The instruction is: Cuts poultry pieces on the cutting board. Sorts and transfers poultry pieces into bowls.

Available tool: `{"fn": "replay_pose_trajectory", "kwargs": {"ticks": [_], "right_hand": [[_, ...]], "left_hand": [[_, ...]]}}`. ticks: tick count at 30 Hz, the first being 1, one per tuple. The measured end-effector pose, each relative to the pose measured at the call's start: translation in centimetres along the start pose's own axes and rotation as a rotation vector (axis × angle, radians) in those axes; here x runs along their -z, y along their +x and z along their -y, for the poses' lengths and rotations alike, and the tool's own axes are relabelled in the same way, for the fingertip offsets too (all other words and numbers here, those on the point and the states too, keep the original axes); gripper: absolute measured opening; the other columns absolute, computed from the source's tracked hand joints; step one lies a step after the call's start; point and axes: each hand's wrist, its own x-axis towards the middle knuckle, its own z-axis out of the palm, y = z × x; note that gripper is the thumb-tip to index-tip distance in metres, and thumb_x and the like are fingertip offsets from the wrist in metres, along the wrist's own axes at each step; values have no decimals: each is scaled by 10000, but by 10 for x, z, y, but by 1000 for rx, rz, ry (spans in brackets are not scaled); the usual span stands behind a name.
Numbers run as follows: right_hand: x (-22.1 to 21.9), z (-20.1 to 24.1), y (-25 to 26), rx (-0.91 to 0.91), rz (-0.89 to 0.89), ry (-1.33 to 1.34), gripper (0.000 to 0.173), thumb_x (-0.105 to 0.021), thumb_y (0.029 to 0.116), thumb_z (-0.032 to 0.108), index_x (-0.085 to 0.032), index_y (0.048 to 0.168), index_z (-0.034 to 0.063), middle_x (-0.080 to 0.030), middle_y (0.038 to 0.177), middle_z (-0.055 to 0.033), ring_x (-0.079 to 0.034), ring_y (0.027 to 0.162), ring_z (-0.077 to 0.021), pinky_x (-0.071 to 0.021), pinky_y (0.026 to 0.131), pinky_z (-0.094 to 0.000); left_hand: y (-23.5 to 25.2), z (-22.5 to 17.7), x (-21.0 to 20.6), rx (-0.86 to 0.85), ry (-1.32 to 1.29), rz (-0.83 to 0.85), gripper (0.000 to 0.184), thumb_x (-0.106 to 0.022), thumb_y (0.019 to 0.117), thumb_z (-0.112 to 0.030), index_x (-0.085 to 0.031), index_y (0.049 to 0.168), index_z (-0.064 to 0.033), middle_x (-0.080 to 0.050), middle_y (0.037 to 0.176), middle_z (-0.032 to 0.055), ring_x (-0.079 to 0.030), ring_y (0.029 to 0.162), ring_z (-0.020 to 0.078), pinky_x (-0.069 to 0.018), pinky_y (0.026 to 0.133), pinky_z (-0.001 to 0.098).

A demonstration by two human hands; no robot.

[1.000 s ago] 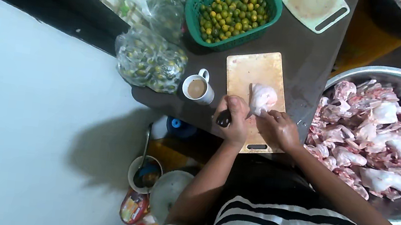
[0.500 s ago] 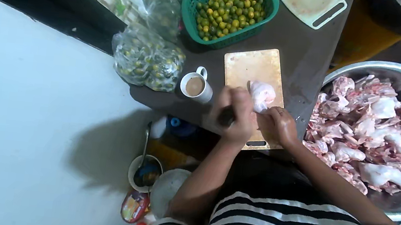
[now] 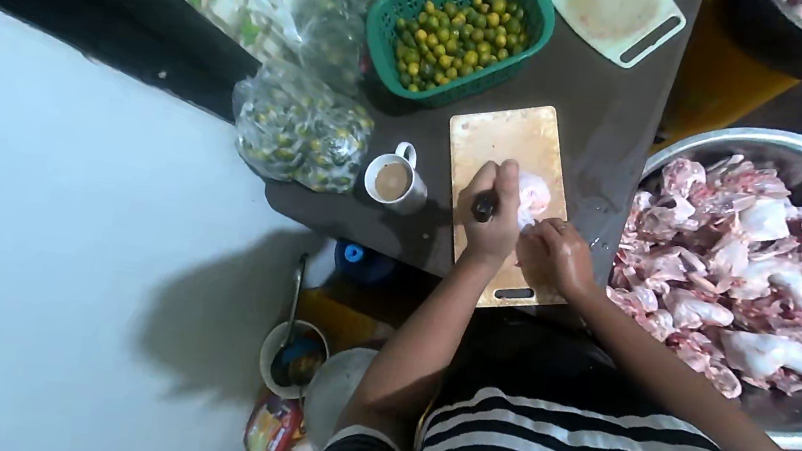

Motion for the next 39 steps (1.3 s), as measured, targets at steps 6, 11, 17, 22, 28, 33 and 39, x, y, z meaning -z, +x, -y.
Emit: {"fn": "replay_pose_trajectory", "kwargs": {"ticks": [6,11,17,22,28,33,39], "right_hand": [[1,1,-1,-12,4,-4,157,-631,1002,99,-730,1054,-11,-705,1153,-203,-683,1093,-383,-564,923,-528],[0,1,-2,-5,-16,22,166,-636,989,89,-728,1059,-30,-700,1149,-226,-689,1075,-396,-568,912,-530],[-2,-1,-3,-21,-62,14,186,-649,995,150,-745,1058,3,-711,1148,-197,-691,1077,-381,-572,906,-530],[8,-8,-19,-90,-80,89,267,-702,970,202,-722,1187,47,-691,1208,-196,-668,1117,-391,-554,936,-553],[9,-11,-22,-66,-115,139,198,-693,956,88,-726,1135,9,-703,1204,-185,-691,1100,-356,-563,944,-530],[11,-10,-20,-67,-118,132,193,-679,981,143,-729,1120,19,-706,1204,-174,-696,1102,-336,-568,943,-514],[6,-10,-24,-94,-165,151,188,-709,963,136,-729,1095,5,-715,1141,-186,-708,1041,-350,-574,906,-532]], "left_hand": [[25,-78,-4,-107,-128,104,416,-479,1092,-393,-433,719,-215,-323,500,-89,-346,406,42,-357,415,212],[8,-7,-12,-54,-15,82,351,-505,1086,-271,-473,749,-177,-392,563,-95,-414,472,10,-398,469,200],[17,-50,-4,9,-62,123,364,-490,1093,-350,-473,758,-210,-345,536,-90,-352,426,37,-365,427,205],[24,-100,-5,-88,-189,149,392,-495,1092,-354,-439,728,-220,-329,504,-101,-361,412,21,-365,422,181],[0,-22,-18,-3,-19,147,357,-510,1085,-279,-455,742,-196,-372,558,-106,-386,462,8,-373,456,200],[14,-49,-22,-5,-99,173,343,-497,1086,-240,-465,749,-188,-357,547,-98,-369,457,27,-372,459,216],[23,-53,-38,-5,-106,27,345,-481,1081,-185,-436,739,-197,-326,521,-107,-357,425,21,-368,426,207]]}}
